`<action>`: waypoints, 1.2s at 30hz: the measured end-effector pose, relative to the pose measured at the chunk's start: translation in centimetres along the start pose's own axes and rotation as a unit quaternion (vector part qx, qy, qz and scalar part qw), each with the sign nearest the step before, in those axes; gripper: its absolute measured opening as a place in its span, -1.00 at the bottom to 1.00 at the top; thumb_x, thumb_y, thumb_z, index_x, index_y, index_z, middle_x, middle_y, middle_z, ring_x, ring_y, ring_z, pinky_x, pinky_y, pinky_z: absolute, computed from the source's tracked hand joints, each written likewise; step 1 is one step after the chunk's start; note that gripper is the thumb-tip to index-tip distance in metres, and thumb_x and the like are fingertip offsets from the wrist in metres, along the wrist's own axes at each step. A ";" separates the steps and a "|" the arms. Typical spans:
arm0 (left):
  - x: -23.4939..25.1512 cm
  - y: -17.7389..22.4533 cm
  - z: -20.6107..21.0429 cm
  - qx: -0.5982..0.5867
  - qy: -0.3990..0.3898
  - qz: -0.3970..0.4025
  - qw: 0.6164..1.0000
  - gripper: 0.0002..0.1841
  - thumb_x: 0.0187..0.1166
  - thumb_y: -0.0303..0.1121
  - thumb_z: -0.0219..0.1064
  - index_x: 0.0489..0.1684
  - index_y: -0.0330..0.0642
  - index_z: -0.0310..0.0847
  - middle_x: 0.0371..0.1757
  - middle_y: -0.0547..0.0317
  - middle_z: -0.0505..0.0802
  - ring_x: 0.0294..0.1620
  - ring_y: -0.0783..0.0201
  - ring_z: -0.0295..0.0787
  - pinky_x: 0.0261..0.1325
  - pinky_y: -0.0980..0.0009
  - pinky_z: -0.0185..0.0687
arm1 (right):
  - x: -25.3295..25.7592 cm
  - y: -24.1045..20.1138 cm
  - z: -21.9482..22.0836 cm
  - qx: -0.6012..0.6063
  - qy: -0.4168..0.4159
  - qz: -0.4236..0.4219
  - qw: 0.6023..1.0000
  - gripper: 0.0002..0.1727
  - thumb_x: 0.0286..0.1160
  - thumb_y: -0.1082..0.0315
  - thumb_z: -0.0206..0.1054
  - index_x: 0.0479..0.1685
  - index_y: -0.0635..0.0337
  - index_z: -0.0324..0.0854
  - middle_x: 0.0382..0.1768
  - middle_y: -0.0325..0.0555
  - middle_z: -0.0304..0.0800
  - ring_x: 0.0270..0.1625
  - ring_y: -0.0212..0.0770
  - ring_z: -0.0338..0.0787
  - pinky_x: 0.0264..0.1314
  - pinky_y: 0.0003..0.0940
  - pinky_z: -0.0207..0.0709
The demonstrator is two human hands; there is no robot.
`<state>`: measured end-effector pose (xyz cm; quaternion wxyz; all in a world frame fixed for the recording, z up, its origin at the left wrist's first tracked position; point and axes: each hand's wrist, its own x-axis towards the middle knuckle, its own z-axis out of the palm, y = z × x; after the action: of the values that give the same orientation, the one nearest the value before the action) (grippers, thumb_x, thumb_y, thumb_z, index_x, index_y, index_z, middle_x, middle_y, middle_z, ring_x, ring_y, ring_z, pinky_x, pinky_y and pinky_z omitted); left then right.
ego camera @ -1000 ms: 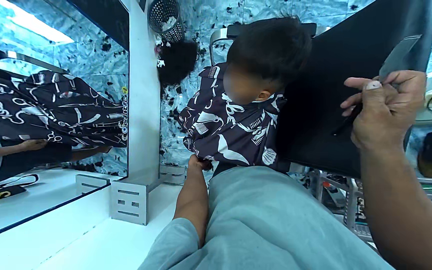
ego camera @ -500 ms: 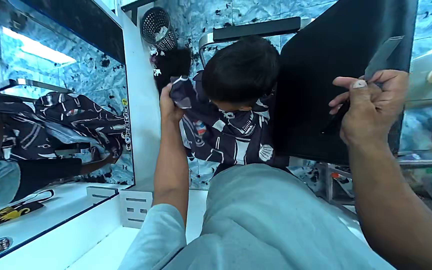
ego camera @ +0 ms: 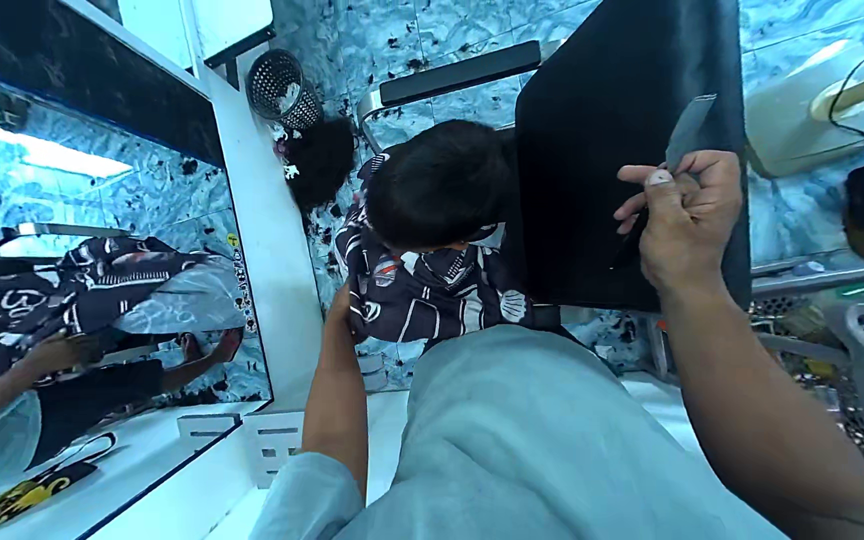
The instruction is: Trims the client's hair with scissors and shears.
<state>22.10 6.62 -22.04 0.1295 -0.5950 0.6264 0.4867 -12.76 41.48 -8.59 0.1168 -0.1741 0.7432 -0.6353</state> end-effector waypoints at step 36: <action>-24.5 22.9 1.6 0.533 0.167 0.417 0.717 -0.11 0.45 0.30 0.40 0.85 0.27 0.22 0.75 -0.24 0.41 0.70 -0.42 0.30 0.56 -0.44 0.26 | -12.4 -1.0 -2.9 0.029 -0.274 0.154 0.949 -0.63 0.82 0.26 -0.03 0.46 0.16 0.36 -0.25 -0.19 0.84 -0.60 -0.36 0.64 -0.56 -0.35 0.59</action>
<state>7.86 18.85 5.81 0.1020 -0.1777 0.9783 -0.0305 -2.50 49.04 -7.70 0.4177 -0.2214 0.6818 -0.5583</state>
